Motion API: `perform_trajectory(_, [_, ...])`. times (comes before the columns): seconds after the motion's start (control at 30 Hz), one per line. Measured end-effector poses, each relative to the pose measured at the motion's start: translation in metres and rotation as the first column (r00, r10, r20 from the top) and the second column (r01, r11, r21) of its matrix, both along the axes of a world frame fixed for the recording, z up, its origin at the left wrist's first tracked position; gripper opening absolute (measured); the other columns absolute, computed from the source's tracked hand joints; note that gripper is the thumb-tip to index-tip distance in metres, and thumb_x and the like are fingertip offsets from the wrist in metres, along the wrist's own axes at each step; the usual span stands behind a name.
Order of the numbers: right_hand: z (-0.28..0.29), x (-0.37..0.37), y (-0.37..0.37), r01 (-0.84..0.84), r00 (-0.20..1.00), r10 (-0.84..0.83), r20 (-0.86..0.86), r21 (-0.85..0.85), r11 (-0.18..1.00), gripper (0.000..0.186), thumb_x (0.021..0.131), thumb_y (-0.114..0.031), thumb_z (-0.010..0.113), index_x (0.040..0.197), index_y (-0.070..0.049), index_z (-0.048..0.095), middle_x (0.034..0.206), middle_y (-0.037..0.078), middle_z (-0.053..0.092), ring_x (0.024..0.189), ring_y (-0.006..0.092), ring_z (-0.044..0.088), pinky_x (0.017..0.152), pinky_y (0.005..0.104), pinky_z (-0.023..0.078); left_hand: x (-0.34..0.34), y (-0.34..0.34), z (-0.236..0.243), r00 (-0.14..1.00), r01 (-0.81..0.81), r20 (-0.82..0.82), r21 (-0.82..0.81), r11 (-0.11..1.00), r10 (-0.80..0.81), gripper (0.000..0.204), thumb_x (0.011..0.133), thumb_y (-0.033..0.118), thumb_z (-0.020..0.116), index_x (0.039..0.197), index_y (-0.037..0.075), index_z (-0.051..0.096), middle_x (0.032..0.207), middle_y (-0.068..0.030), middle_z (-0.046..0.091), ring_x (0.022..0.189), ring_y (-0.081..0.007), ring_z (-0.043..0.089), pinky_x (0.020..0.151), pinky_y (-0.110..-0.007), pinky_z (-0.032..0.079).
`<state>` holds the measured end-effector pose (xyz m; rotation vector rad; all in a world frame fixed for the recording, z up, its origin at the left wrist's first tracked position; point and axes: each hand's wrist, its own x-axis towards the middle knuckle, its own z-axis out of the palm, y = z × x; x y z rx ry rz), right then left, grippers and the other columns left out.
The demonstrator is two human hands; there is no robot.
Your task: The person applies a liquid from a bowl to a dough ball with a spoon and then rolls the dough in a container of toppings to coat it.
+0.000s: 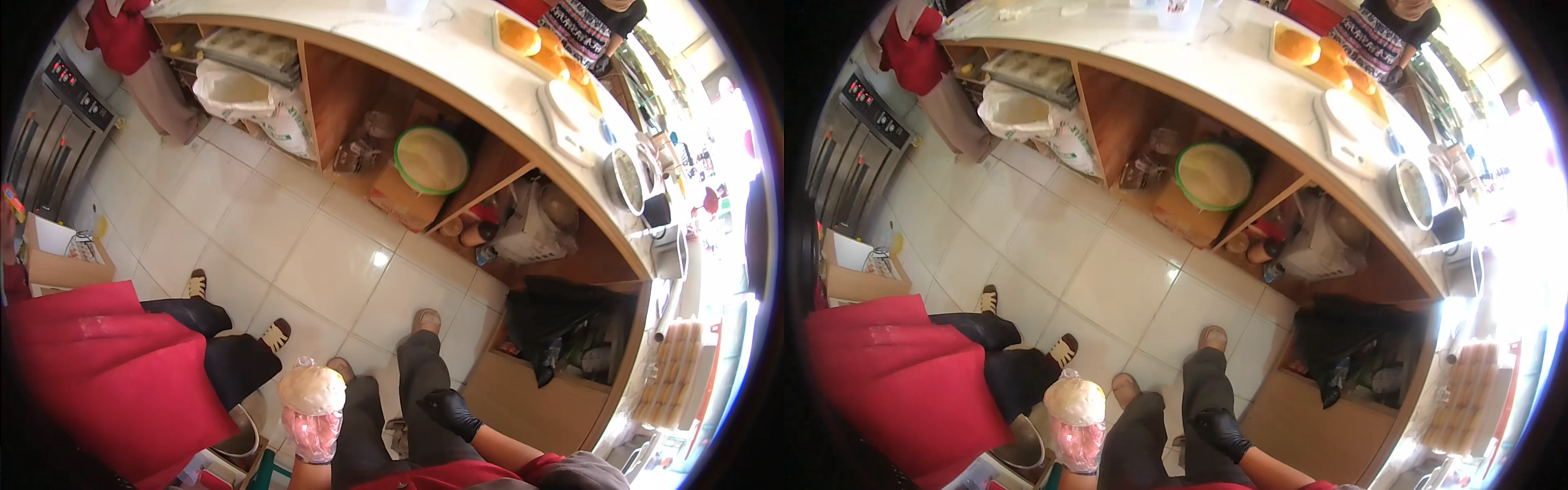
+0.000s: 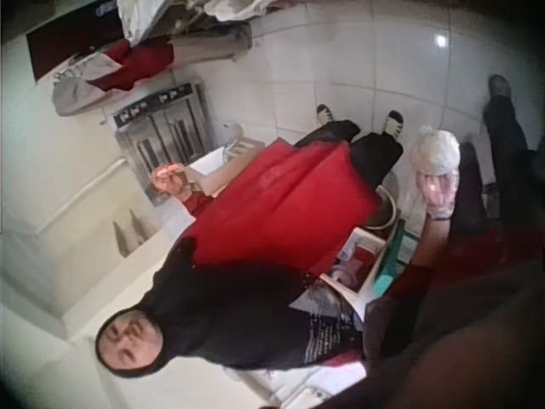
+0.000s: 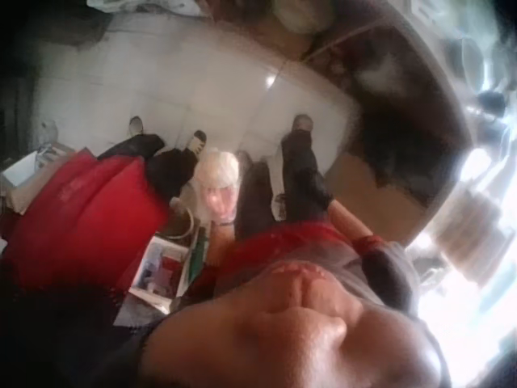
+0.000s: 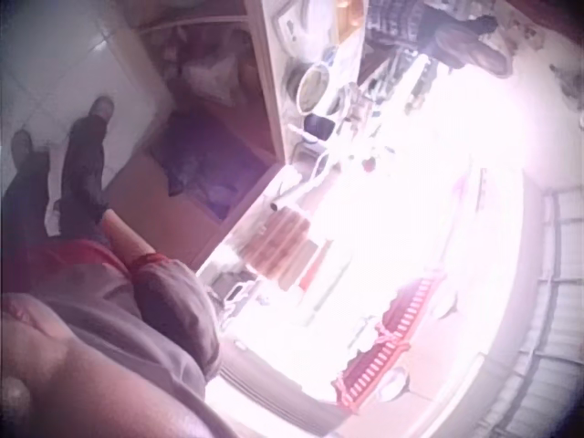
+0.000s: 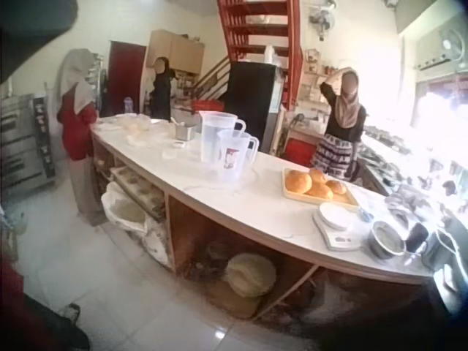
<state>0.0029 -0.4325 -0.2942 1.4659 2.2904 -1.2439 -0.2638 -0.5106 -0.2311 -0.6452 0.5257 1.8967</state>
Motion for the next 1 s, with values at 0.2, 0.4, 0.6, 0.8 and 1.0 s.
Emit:
perform_trajectory(0.2, [-0.036, -0.001, -0.028, -0.136, 0.991, 0.134, 0.025, 0.106, 0.985, 0.017, 0.079, -0.023, 0.058, 0.076, -0.008, 0.066, 0.076, 0.012, 0.063, 0.071, 0.0302, 0.059, 0.066, 0.0385, 0.046, 0.007, -0.037, -0.077, 1.000, -0.005, 0.010, -0.120, 0.993, 0.006, 0.046, 0.087, 0.035, 0.045, 0.125, 0.009, 0.044, 0.119, -0.0114, 0.053, 0.106, -0.0290, 0.053, 0.075, -0.044, 0.053])
perform_trajectory(0.4, [-0.057, 0.001, -0.008, -0.071, 0.997, 0.071, -0.001, 0.071, 0.995, 0.012, 0.076, -0.014, 0.058, 0.080, -0.005, 0.065, 0.080, 0.013, 0.064, 0.075, 0.0301, 0.060, 0.069, 0.0385, 0.046, 0.037, -0.047, -0.126, 0.994, 0.091, -0.047, -0.168, 0.982, -0.100, 0.045, 0.088, 0.034, 0.043, 0.125, 0.009, 0.043, 0.122, -0.0115, 0.051, 0.108, -0.0285, 0.052, 0.080, -0.042, 0.051])
perform_trajectory(0.6, [-0.036, 0.011, 0.003, -0.064, 0.992, 0.073, -0.100, 0.086, 0.994, 0.012, 0.074, -0.011, 0.059, 0.083, -0.006, 0.065, 0.082, 0.013, 0.064, 0.078, 0.0303, 0.060, 0.071, 0.0380, 0.047, 0.071, -0.043, -0.122, 0.995, 0.004, 0.098, -0.212, 0.977, 0.017, 0.045, 0.088, 0.033, 0.043, 0.125, 0.007, 0.043, 0.123, -0.0127, 0.050, 0.109, -0.0286, 0.051, 0.088, -0.043, 0.046])
perform_trajectory(0.8, [-0.015, 0.018, 0.023, -0.072, 0.993, 0.074, -0.089, 0.029, 0.997, 0.009, 0.072, -0.012, 0.061, 0.078, -0.006, 0.064, 0.082, 0.013, 0.063, 0.073, 0.0306, 0.060, 0.069, 0.0383, 0.047, 0.070, -0.016, -0.100, 0.991, -0.014, 0.134, 0.002, 1.000, 0.014, 0.045, 0.088, 0.030, 0.043, 0.127, 0.007, 0.041, 0.125, -0.0131, 0.048, 0.114, -0.0290, 0.047, 0.095, -0.044, 0.040])
perform_trajectory(1.0, [-0.015, 0.032, 0.019, 0.035, 0.996, -0.022, 0.092, -0.137, 0.990, 0.011, 0.075, -0.017, 0.059, 0.079, -0.009, 0.065, 0.079, 0.013, 0.063, 0.077, 0.0297, 0.060, 0.070, 0.0379, 0.047, 0.080, -0.021, -0.116, 0.989, -0.044, 0.143, 0.036, 0.998, 0.039, 0.045, 0.090, 0.029, 0.040, 0.130, 0.009, 0.038, 0.129, -0.0108, 0.045, 0.116, -0.0298, 0.045, 0.093, -0.046, 0.041])
